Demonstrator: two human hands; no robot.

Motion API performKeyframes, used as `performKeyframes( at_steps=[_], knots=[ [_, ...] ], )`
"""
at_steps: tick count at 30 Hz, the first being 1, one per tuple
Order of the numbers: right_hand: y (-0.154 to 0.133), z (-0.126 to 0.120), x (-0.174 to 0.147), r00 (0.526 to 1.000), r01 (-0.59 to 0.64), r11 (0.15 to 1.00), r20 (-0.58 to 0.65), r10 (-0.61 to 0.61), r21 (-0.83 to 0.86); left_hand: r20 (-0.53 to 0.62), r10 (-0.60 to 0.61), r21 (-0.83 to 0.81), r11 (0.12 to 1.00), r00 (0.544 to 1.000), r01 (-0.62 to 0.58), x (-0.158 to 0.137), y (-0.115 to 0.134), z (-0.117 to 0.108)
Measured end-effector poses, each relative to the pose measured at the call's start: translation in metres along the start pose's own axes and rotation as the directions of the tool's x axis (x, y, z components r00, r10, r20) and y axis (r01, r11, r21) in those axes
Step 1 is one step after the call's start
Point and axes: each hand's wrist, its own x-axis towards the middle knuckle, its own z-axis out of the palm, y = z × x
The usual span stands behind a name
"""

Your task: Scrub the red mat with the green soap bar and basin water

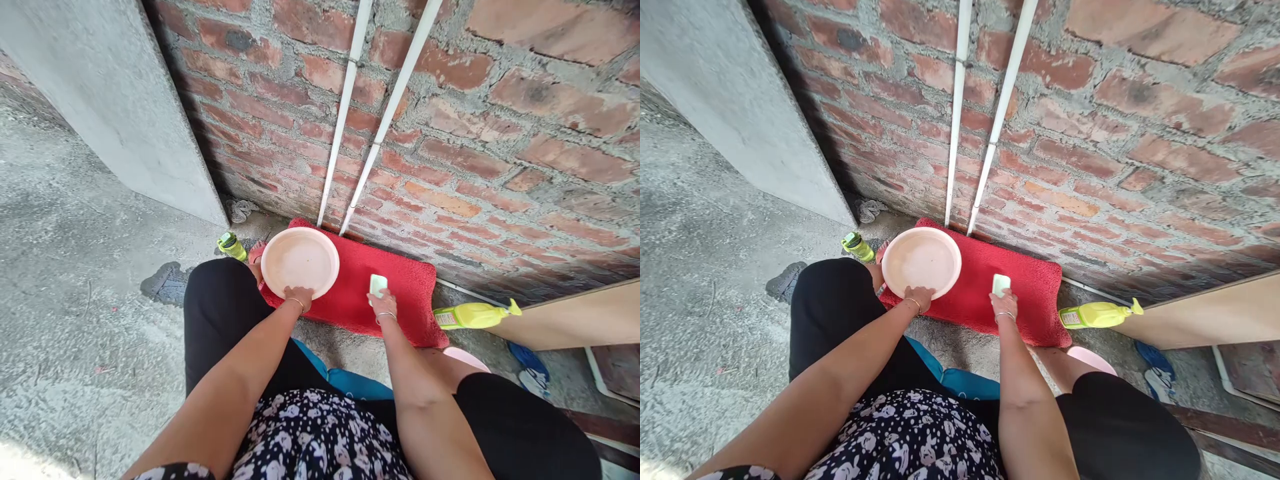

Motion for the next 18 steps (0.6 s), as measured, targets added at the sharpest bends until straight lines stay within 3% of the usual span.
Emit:
performKeyframes(
  at_steps=[4, 7, 11, 14, 18],
  knots=[
    [-0.062, 0.021, 0.006, 0.988, 0.138, 0.990, 0.076, -0.138, 0.012, 0.012, -0.009, 0.006, 1.000, 1.000, 0.009, 0.000, 0.001, -0.001],
    [-0.071, 0.024, 0.014, 0.977, 0.192, 0.981, 0.098, -0.190, -0.005, 0.012, -0.016, -0.003, 1.000, 1.000, 0.016, 0.000, 0.003, -0.001],
    [-0.033, 0.012, 0.027, 0.990, 0.127, 0.991, 0.068, -0.124, -0.035, 0.007, -0.027, -0.019, 0.999, 1.000, 0.027, 0.001, 0.005, 0.000],
    [0.017, 0.000, 0.032, 1.000, -0.017, 1.000, -0.010, 0.016, -0.009, -0.001, -0.030, -0.021, 0.999, 1.000, 0.030, 0.000, 0.005, 0.000],
    [0.075, -0.012, 0.030, 0.977, -0.198, 0.979, -0.072, 0.200, 0.039, -0.015, -0.026, -0.018, 0.999, 1.000, 0.026, -0.002, 0.004, 0.001]
  ],
)
